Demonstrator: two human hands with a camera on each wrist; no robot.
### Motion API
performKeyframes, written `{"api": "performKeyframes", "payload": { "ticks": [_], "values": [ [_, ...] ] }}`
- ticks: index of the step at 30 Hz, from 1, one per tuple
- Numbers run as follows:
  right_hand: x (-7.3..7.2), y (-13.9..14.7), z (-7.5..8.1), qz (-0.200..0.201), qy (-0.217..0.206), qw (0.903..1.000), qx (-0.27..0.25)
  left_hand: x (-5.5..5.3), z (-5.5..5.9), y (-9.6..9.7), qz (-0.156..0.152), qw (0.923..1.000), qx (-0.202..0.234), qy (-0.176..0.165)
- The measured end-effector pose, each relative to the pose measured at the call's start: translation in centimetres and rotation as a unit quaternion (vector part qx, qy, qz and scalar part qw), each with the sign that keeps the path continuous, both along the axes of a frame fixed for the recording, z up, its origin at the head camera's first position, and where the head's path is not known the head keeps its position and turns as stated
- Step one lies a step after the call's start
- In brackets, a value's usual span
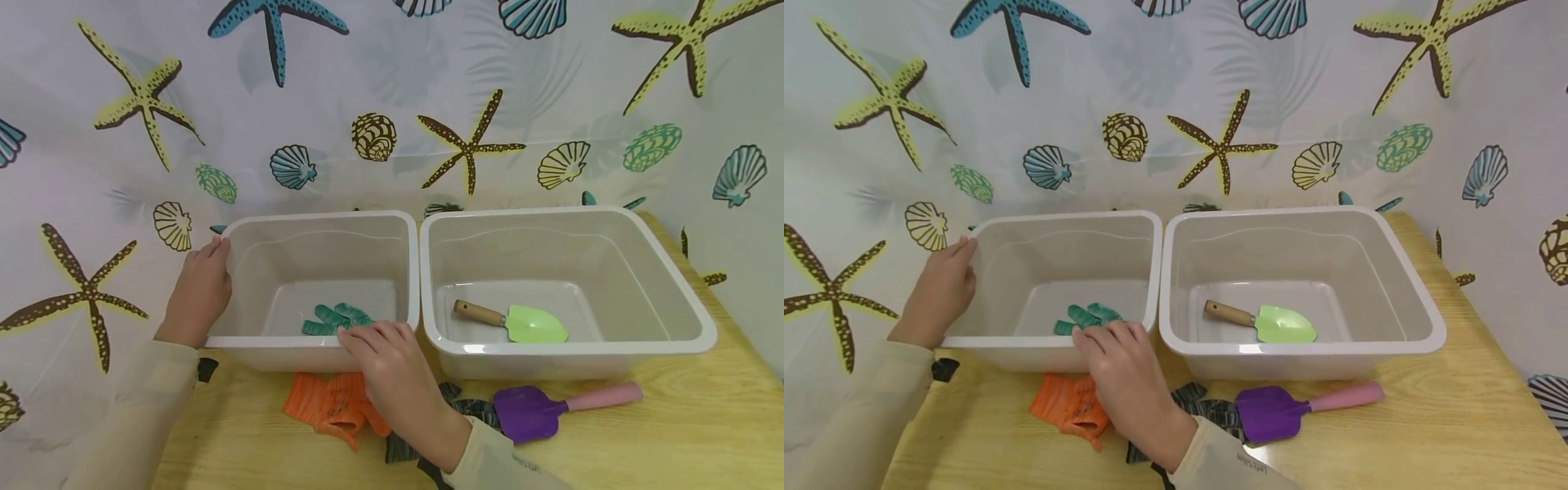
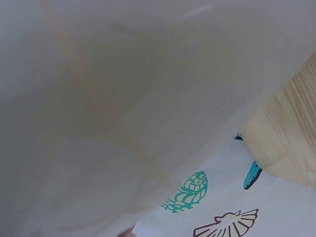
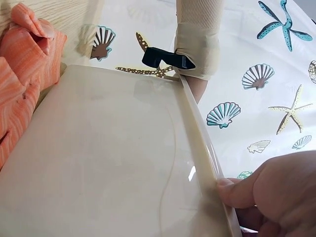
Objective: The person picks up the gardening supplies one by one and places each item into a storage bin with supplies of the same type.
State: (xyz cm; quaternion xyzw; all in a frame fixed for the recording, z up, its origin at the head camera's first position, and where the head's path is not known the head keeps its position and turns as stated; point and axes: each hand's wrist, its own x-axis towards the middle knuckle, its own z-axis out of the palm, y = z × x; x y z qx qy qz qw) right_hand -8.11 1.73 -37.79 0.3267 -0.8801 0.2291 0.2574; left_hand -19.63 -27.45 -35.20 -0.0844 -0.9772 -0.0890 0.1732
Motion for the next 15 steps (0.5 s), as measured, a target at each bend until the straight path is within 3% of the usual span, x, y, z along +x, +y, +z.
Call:
{"api": "performKeyframes", "payload": {
  "ticks": [7,15],
  "values": [
    [-0.28,0.14,0.11,0.021,-0.003,0.9998,-0.003,0.29,0.27,-0.22,0.010,0.9992,0.022,-0.033],
    [-0.49,0.46,0.01,0.032,-0.018,0.9993,-0.014,0.03,0.42,-0.06,0.013,0.9987,0.017,-0.046]
  ]
}}
